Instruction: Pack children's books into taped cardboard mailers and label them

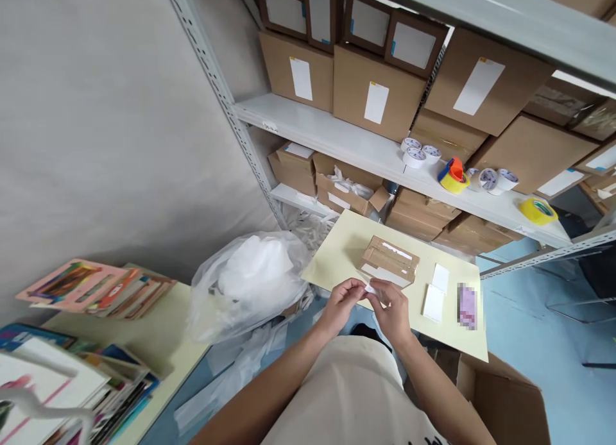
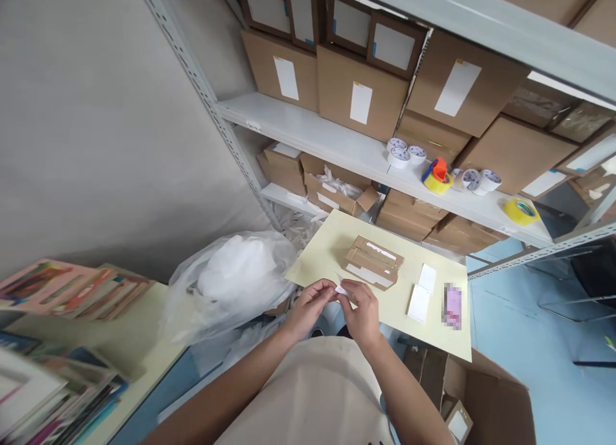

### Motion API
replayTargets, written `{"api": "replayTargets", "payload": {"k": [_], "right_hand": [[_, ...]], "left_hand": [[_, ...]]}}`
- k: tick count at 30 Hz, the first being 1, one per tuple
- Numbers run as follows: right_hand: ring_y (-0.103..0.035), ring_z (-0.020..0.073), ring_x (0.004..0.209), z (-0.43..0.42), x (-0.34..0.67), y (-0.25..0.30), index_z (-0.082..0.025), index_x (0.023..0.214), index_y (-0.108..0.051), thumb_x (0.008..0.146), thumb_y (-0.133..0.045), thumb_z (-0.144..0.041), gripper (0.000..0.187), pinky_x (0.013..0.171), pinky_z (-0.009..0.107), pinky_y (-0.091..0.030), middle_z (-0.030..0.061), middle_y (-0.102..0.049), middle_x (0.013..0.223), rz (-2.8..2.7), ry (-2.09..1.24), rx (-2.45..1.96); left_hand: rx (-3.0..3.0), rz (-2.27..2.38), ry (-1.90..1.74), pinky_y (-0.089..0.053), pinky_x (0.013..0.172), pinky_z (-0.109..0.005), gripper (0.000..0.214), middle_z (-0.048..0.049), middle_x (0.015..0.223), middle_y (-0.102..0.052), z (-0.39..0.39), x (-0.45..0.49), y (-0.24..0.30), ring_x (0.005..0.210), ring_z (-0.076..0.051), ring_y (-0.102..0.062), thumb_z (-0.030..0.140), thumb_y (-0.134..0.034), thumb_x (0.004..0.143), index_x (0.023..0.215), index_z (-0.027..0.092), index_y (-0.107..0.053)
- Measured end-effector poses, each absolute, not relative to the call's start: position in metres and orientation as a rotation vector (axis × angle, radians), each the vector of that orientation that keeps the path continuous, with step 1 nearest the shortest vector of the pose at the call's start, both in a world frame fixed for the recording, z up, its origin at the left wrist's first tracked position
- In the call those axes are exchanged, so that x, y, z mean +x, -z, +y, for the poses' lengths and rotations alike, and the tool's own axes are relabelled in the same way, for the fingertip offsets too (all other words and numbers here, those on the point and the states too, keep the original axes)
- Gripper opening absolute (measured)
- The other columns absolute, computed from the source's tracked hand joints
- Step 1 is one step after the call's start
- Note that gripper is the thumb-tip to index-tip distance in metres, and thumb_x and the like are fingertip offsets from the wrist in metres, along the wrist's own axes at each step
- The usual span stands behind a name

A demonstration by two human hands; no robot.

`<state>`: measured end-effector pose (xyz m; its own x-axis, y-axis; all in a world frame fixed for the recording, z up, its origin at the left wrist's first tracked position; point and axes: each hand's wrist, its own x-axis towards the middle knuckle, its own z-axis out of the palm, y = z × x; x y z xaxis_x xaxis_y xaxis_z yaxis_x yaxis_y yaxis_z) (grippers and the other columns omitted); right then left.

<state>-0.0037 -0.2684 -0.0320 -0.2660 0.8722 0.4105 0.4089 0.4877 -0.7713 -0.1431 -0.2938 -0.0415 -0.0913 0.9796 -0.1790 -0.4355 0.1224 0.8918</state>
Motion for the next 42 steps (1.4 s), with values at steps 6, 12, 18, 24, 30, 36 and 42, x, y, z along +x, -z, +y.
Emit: {"api": "replayTargets", "payload": {"k": [6,12,18,24,30,36,42], "right_hand": [[-0.071,0.0239,0.091,-0.255,0.004,0.035,-0.026,0.095,-0.073,0.085,-0.067,-0.032,0.014,0.081,0.041,-0.059,0.0079,-0.076,0.098,-1.841,-0.799,-1.079],[-0.071,0.0227,0.089,-0.236,0.021,0.029,-0.027,0.093,-0.073,0.083,-0.069,-0.031,0.011,0.081,0.039,-0.057,0.0059,-0.076,0.096,-1.775,-0.965,-1.018],[-0.067,0.0194,0.081,-0.225,0.036,0.031,-0.025,0.09,-0.073,0.08,-0.073,-0.035,0.013,0.075,0.036,-0.056,0.0045,-0.072,0.087,-1.704,-1.075,-0.958],[-0.066,0.0181,0.073,-0.216,0.044,0.031,-0.025,0.08,-0.073,0.081,-0.071,-0.035,0.01,0.07,0.035,-0.055,0.0033,-0.07,0.078,-1.653,-1.163,-0.971],[-0.066,0.0186,0.076,-0.212,0.033,0.035,-0.022,0.081,-0.072,0.084,-0.066,-0.038,0.017,0.073,0.035,-0.055,0.005,-0.071,0.08,-1.617,-1.311,-1.027],[-0.059,0.0147,0.065,-0.2,0.006,0.045,-0.021,0.076,-0.062,0.087,-0.058,-0.048,0.029,0.064,0.029,-0.05,0.0008,-0.063,0.068,-1.422,-1.343,-1.191],[-0.04,0.0094,0.046,-0.175,-0.023,0.05,-0.022,0.075,-0.051,0.086,-0.056,-0.055,0.035,0.045,0.023,-0.036,-0.0075,-0.043,0.054,-1.211,-1.271,-1.348]], "left_hand": [[0.796,1.164,-1.357,-0.048,0.072,-0.027,0.039,-0.0007,0.068,-0.061,-0.282,-0.136,0.039,0.069,-0.014,-0.056,0.055,-0.071,0.07,0.07,0.017,-0.062],[0.837,1.175,-1.341,-0.047,0.07,-0.027,0.04,-0.0001,0.067,-0.059,-0.265,-0.118,0.034,0.067,-0.014,-0.054,0.057,-0.067,0.074,0.071,0.018,-0.061],[0.853,1.247,-1.374,-0.045,0.067,-0.026,0.039,0.0012,0.064,-0.055,-0.254,-0.097,0.034,0.064,-0.013,-0.05,0.057,-0.065,0.074,0.066,0.019,-0.057],[0.903,1.321,-1.39,-0.041,0.062,-0.026,0.043,0.0015,0.061,-0.051,-0.252,-0.085,0.034,0.061,-0.013,-0.045,0.06,-0.063,0.074,0.062,0.02,-0.055],[0.966,1.43,-1.376,-0.041,0.064,-0.027,0.04,0.0007,0.062,-0.052,-0.252,-0.095,0.035,0.063,-0.014,-0.047,0.058,-0.059,0.079,0.064,0.02,-0.055],[0.902,1.428,-1.374,-0.043,0.06,-0.025,0.036,0.0033,0.062,-0.05,-0.237,-0.128,0.045,0.059,-0.011,-0.048,0.056,-0.054,0.083,0.073,0.022,-0.05],[0.546,1.435,-1.302,-0.027,0.037,-0.019,0.037,0.0122,0.048,-0.029,-0.202,-0.206,0.059,0.036,-0.006,-0.029,0.056,-0.059,0.077,0.072,0.024,-0.042]]}}
